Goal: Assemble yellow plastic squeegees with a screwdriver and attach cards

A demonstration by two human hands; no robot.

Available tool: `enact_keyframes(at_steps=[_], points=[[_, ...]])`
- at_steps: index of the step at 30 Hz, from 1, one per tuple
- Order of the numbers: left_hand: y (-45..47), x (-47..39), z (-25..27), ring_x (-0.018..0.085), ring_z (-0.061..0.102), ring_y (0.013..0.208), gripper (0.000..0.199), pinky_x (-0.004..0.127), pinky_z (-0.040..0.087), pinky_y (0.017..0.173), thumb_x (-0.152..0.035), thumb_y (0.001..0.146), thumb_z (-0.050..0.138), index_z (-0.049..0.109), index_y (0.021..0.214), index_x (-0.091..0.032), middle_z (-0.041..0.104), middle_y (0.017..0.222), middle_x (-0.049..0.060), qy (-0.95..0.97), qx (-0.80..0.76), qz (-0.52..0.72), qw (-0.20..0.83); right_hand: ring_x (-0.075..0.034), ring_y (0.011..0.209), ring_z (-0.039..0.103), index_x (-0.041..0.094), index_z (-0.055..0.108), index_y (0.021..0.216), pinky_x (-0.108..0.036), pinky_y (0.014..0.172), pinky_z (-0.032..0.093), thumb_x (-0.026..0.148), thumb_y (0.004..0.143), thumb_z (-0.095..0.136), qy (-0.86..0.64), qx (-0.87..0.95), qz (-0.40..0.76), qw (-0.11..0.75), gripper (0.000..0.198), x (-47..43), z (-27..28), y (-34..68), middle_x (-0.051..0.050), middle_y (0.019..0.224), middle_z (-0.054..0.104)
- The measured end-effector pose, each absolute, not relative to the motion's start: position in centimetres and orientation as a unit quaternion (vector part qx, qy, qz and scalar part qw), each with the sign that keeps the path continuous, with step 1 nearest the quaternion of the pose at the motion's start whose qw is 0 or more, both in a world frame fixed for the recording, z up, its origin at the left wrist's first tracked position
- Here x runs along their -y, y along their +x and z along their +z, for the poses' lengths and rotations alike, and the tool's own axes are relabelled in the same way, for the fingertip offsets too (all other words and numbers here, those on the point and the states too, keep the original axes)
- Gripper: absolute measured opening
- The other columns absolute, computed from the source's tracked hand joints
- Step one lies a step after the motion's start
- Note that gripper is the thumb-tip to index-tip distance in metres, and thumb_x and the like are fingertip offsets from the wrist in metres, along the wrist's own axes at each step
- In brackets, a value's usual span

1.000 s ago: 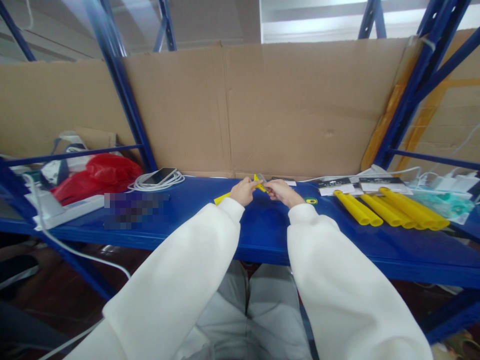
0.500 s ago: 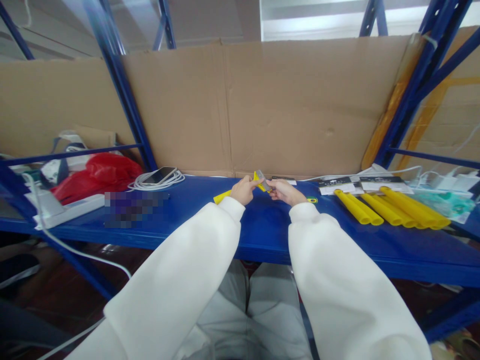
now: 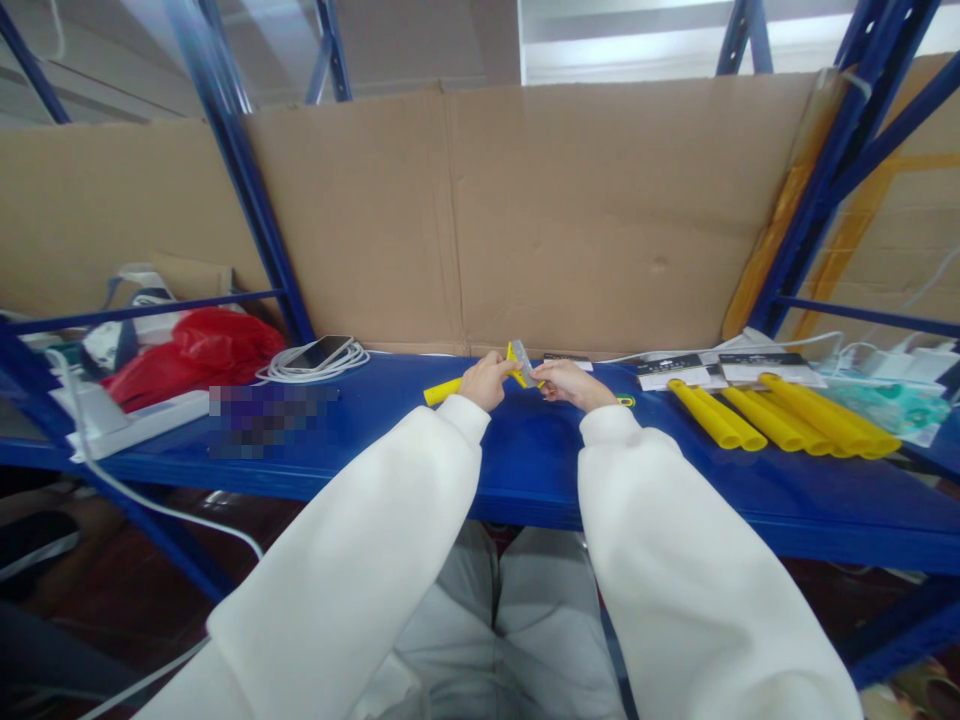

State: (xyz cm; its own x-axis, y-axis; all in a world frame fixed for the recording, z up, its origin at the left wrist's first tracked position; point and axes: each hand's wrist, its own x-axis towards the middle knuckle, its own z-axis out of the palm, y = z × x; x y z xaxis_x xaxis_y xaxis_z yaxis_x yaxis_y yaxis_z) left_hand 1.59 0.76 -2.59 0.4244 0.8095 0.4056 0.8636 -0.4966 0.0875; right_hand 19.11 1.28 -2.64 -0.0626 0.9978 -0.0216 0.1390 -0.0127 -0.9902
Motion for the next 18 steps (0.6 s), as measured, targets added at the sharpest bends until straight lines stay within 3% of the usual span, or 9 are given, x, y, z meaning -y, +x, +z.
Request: enact_keyframes(at_steps=[7,18], points=[[1.6,-0.9,-2.6,0.020,0.059,0.114,0.048,0.030,0.048,0.094,-0.010,0.095,0.045,0.062,0.134,-0.033,0.057,0.118,0.008,-0.852,0.480,-0.199,0.068,-0.006,0.048,0.040,0.018,0.059,0.063,-0.019,0.045,0.036,0.020,0.064,0.083,-0.503,0.583,0.479,0.421,0.024,-1.8,-3.3,19.9,0.005,0.053,0.050],[1.7,-0.7,-2.6,0.020,0.060,0.111,0.050,0.030,0.048,0.095,-0.007,0.094,0.043,0.064,0.132,-0.030,0.057,0.117,0.008,-0.865,0.461,-0.187,0.069,-0.007,0.048,0.045,0.017,0.058,0.069,-0.018,0.047,0.036,0.021,0.063,0.083,-0.488,0.614,0.500,0.368,0.025,-2.3,-3.8,20.9,0.004,0.053,0.052]])
